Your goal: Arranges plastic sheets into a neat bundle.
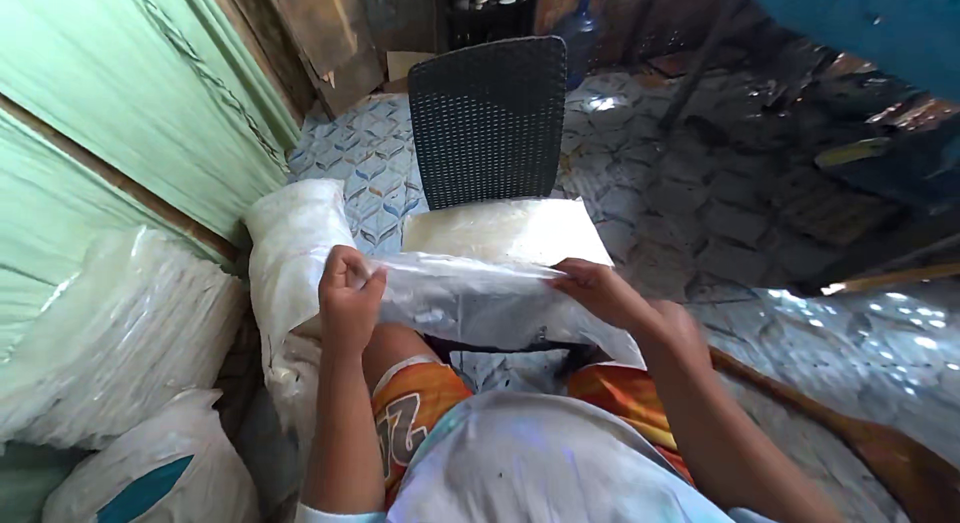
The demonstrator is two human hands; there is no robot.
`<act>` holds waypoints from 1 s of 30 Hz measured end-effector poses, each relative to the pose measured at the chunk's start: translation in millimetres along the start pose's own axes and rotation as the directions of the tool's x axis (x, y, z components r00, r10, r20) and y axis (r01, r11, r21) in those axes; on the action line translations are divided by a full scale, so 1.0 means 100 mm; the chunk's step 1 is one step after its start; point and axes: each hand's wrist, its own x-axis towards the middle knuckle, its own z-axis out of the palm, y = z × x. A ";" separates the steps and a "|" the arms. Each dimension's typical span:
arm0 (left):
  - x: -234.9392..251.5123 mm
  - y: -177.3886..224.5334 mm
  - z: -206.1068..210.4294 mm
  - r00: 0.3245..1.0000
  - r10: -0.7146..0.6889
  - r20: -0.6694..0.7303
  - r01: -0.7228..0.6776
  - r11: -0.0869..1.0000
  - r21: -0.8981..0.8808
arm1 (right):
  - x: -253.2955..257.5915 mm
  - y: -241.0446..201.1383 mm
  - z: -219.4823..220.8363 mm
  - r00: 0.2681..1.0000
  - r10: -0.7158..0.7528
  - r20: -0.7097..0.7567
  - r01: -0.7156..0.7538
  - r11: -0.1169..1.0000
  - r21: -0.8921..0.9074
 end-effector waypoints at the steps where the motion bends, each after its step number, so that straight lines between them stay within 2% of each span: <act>1: 0.06 -0.06 0.00 0.986 0.153 -0.074 -0.125 0.948 0.294 | -0.08 0.06 0.01 0.989 -0.103 -0.111 0.094 0.992 -0.085; 2: 0.10 -0.14 0.00 0.957 0.262 -0.127 -0.176 0.867 0.467 | -0.16 0.08 -0.01 0.958 -0.204 -0.202 0.169 0.970 -0.177; 3: 0.12 -0.20 0.03 0.937 0.294 -0.188 -0.157 0.836 0.525 | -0.24 0.06 -0.05 0.916 -0.298 -0.270 0.224 0.936 -0.272; 4: 0.12 -0.23 0.09 0.935 0.235 -0.264 -0.079 0.868 0.491 | -0.31 -0.01 -0.07 0.872 -0.372 -0.317 0.250 0.898 -0.363; 5: 0.13 -0.20 0.17 0.940 0.070 -0.333 0.046 0.944 0.327 | -0.38 -0.10 -0.07 0.838 -0.419 -0.348 0.254 0.866 -0.430; 6: 0.15 -0.12 0.25 0.924 -0.173 -0.340 0.203 0.978 0.054 | -0.45 -0.18 -0.04 0.834 -0.427 -0.349 0.246 0.855 -0.456; 7: 0.19 -0.05 0.30 0.879 -0.400 -0.260 0.342 0.908 -0.240 | -0.52 -0.25 0.02 0.874 -0.382 -0.299 0.229 0.868 -0.441; 8: 0.21 0.02 0.34 0.840 -0.527 -0.126 0.414 0.774 -0.479 | -0.59 -0.28 0.07 0.948 -0.276 -0.159 0.199 0.903 -0.380; 9: 0.20 0.07 0.37 0.846 -0.533 0.004 0.419 0.660 -0.624 | -0.62 -0.29 0.07 0.991 -0.118 0.065 0.131 0.955 -0.266; 10: 0.19 0.12 0.40 0.887 -0.449 0.110 0.396 0.614 -0.683 | -0.59 -0.29 0.04 0.960 0.008 0.279 0.032 0.990 -0.139; 11: 0.17 0.17 0.43 0.922 -0.338 0.188 0.369 0.622 -0.691 | -0.53 -0.30 0.02 0.927 0.043 0.373 -0.041 0.999 -0.012; 12: 0.16 0.24 0.46 0.938 -0.228 0.261 0.346 0.644 -0.682 | -0.45 -0.35 -0.02 0.943 0.011 0.333 -0.054 0.991 0.123; 13: 0.15 0.32 0.51 0.933 -0.136 0.332 0.332 0.682 -0.651 | -0.35 -0.45 -0.05 0.977 -0.035 0.210 -0.019 0.968 0.252; 15: 0.12 0.54 0.64 0.885 -0.036 0.465 0.332 0.748 -0.574 | -0.09 -0.72 -0.08 0.998 -0.064 -0.009 0.061 0.880 0.471; 16: 0.12 0.63 0.70 0.855 0.006 0.518 0.333 0.761 -0.557 | 0.03 -0.88 -0.09 0.997 -0.044 -0.062 0.072 0.811 0.580; 18: 0.18 0.70 0.70 0.806 0.122 0.580 0.262 0.805 -0.533 | 0.21 -1.13 -0.10 0.991 0.038 -0.128 0.083 0.574 0.814; 19: 0.25 0.67 0.64 0.804 0.155 0.574 0.213 0.827 -0.521 | 0.27 -1.19 -0.13 0.988 0.046 -0.144 0.104 0.487 0.867; 20: 0.32 0.61 0.55 0.832 0.145 0.536 0.182 0.840 -0.510 | 0.31 -1.20 -0.19 0.984 0.018 -0.178 0.151 0.449 0.881; 21: 0.37 0.55 0.45 0.885 0.090 0.457 0.157 0.866 -0.475 | 0.34 -1.18 -0.24 0.973 0.001 -0.232 0.207 0.450 0.869; 23: 0.43 0.44 0.31 0.980 -0.094 0.176 0.155 0.915 -0.373 | 0.39 -1.15 -0.32 0.932 -0.007 -0.363 0.319 0.496 0.808; 25: 0.33 0.38 0.35 0.951 -0.295 -0.090 0.256 0.917 -0.308 | 0.44 -1.14 -0.30 0.880 0.009 -0.474 0.403 0.513 0.758; 26: 0.24 0.39 0.42 0.919 -0.362 -0.155 0.307 0.905 -0.293 | 0.45 -1.16 -0.27 0.860 0.022 -0.510 0.423 0.528 0.736; 28: 0.06 0.41 0.57 0.914 -0.387 -0.119 0.335 0.888 -0.315 | 0.48 -1.20 -0.18 0.833 0.045 -0.552 0.422 0.594 0.685; 30: -0.02 0.39 0.62 0.959 -0.283 0.016 0.263 0.868 -0.422 | 0.54 -1.16 -0.12 0.830 0.012 -0.557 0.392 0.698 0.600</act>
